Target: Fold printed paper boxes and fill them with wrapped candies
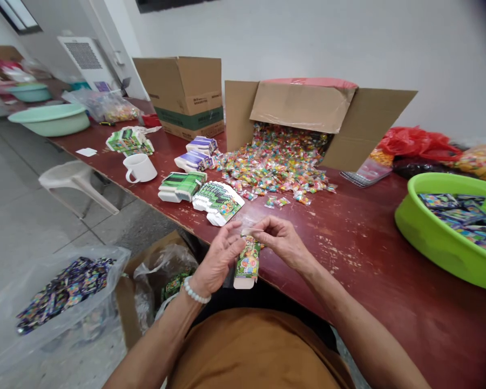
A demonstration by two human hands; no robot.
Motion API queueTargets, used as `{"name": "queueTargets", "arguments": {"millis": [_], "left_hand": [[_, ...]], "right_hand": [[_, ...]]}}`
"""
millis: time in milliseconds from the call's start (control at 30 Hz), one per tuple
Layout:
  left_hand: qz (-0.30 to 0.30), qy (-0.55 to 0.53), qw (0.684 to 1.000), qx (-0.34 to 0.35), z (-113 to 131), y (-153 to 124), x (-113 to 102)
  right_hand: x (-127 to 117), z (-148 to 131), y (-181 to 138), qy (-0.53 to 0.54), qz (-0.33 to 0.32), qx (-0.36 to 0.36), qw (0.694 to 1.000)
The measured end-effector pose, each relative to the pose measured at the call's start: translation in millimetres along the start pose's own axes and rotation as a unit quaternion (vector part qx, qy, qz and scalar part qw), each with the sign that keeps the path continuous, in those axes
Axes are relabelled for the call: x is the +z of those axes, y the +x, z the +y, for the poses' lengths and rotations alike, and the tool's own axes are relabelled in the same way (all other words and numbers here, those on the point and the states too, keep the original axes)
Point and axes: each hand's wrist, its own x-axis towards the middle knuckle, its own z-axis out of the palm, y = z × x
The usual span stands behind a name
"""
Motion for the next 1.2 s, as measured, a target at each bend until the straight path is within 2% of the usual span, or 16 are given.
{"name": "queueTargets", "arguments": {"millis": [67, 133, 267, 333, 467, 600, 800, 1000, 1100, 1200], "left_hand": [[-0.059, -0.043, 0.995, -0.064, -3, -1, 0], [-0.084, -0.064, 0.989, -0.103, -6, -1, 0], [-0.048, -0.059, 0.993, -0.095, -10, 2, 5], [-0.044, -0.064, 0.992, -0.099, -9, 4, 8], [-0.020, -0.070, 0.988, -0.138, -8, 6, 12], [0.003, -0.039, 0.991, -0.126, -10, 7, 12], [0.001, 0.027, 0.997, -0.076, -12, 6, 9], [0.016, 0.005, 0.998, -0.064, -13, 5, 10], [0.018, -0.016, 0.998, -0.061, -16, 6, 11], [0.030, -0.013, 0.995, -0.091, -23, 2, 10]], "right_hand": [[1, 0, -3, 0.010, -0.006, 0.005, 1.000], [1, -1, -6, -0.012, -0.014, -0.012, 1.000], [-1, -7, -13, -0.134, -0.025, -0.092, 0.986], [-2, -8, -13, -0.117, -0.030, -0.069, 0.990], [-2, -4, -10, -0.020, -0.044, 0.030, 0.998], [-1, -6, -3, -0.029, -0.037, 0.042, 0.998], [4, -10, 2, 0.002, -0.012, 0.066, 0.998], [6, -5, -8, -0.020, -0.043, 0.016, 0.999], [12, -1, -17, -0.133, -0.030, -0.067, 0.988], [16, 10, -23, -0.269, 0.002, -0.132, 0.954]]}}
